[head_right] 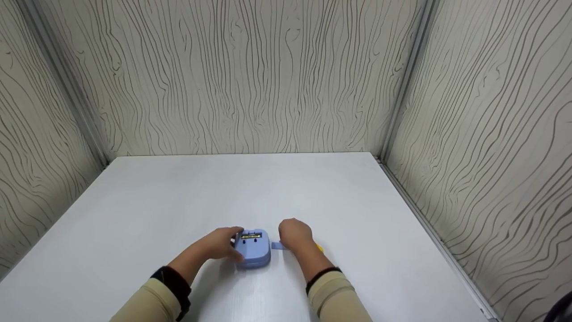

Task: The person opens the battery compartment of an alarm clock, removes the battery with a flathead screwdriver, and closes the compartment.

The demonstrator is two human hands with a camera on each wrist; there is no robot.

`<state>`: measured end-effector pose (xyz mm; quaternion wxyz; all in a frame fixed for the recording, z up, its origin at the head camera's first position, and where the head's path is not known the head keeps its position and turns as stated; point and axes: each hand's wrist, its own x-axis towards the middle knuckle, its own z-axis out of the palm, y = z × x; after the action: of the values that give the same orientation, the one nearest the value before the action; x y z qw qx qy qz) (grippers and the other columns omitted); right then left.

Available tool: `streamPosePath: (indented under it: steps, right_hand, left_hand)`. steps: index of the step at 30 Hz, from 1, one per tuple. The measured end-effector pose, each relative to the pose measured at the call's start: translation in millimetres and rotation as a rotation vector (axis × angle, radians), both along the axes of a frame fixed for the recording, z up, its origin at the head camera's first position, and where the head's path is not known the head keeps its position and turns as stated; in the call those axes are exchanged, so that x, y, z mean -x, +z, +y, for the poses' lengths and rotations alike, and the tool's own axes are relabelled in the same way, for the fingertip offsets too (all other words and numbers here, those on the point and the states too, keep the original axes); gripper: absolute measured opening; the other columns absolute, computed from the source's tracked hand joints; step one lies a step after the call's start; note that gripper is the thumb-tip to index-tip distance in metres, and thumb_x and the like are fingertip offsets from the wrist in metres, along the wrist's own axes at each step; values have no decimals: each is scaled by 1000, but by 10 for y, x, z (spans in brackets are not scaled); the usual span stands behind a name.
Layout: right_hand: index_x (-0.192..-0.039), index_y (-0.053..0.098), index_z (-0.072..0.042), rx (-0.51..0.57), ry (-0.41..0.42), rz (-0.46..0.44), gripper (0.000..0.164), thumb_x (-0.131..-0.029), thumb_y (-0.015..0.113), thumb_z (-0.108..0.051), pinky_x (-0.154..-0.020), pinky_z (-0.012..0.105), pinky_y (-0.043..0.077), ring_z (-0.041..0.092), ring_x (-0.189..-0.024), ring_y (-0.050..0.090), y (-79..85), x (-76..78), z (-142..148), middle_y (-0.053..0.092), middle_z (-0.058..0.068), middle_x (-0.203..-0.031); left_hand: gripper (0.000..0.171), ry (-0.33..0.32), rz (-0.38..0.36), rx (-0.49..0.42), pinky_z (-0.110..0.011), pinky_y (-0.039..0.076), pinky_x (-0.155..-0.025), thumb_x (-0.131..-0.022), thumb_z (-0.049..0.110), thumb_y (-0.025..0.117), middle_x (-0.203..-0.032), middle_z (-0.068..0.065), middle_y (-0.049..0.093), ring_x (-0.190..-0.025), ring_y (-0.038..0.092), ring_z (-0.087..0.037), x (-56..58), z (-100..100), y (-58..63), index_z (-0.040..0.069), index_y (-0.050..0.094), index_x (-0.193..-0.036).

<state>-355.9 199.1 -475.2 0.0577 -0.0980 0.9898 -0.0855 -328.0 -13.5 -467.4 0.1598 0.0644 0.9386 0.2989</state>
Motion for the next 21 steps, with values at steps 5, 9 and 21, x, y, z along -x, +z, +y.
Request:
streamPosePath:
  steps: [5,9,21]
  right_hand:
    - [-84,76,-8,-10,5,-15,5,-85,72,-11,-82,41,57,22,-81,65,1,-8,-20,73,5,-84]
    - [-85,76,-8,-14,8,-23,5,-86,72,-11,-80,40,57,21,-79,65,-3,-13,-17,72,4,-83]
    - [-85,75,-9,0,-3,-41,5,-86,71,-11,-80,39,57,20,-78,63,-2,-1,-8,72,4,-82]
  left_hand:
    - [86,21,-15,-11,-50,35,-118,-71,22,88,-146,-13,53,-139,46,-34,3,11,4,8,47,-145]
    - [87,30,-24,-17,-50,35,-118,-71,22,88,-147,-12,52,-140,45,-33,4,19,-1,9,46,-146]
    - [87,43,-36,-19,-51,35,-118,-72,22,88,-147,-12,52,-141,44,-33,7,33,-3,10,45,-147]
